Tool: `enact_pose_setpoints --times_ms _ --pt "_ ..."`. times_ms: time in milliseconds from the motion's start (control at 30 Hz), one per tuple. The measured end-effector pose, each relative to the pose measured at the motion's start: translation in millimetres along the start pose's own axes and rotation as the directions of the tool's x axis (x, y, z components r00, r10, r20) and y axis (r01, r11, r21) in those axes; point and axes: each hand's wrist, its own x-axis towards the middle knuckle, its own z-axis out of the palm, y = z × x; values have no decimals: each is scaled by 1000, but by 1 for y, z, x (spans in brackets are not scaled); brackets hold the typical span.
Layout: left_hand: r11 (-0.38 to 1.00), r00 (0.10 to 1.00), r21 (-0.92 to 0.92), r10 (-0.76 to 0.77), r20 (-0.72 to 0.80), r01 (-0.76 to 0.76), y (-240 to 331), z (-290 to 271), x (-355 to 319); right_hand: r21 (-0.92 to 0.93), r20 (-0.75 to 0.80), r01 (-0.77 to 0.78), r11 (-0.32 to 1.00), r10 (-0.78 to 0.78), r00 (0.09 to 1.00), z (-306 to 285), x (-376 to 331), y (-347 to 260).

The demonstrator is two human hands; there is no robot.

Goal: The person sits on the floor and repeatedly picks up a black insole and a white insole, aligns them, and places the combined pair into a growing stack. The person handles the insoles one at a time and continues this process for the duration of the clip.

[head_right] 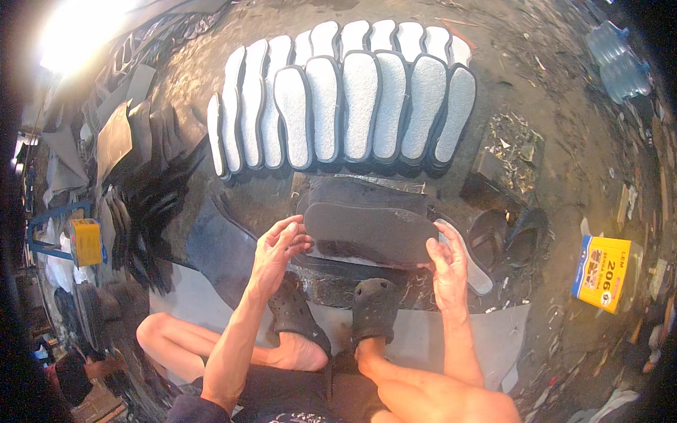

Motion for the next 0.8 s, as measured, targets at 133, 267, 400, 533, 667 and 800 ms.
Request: enact_pose_setpoints --times_ms 133,267,400,533,667,800 --pt "998 997 -63 23 -75 -28 -6 2 12 -260 -9 119 958 -126 992 7 -1 10" --pt "995 983 45 95 -156 -89 -12 6 8 -295 24 119 948 -117 993 9 -1 12" --pt "977 972 211 81 -222 -33 -22 2 -1 -483 53 187 856 -185 981 0 0 22" --pt "926 951 373 166 -262 -59 -31 5 -6 -559 41 214 801 -232 972 2 -5 24" --pt "855 938 512 238 -251 -80 -34 9 -13 -628 33 192 754 -220 975 -4 -12 29" --pt "844 937 531 241 -253 -73 -33 10 -13 -628 17 172 759 -207 978 -1 -14 30"
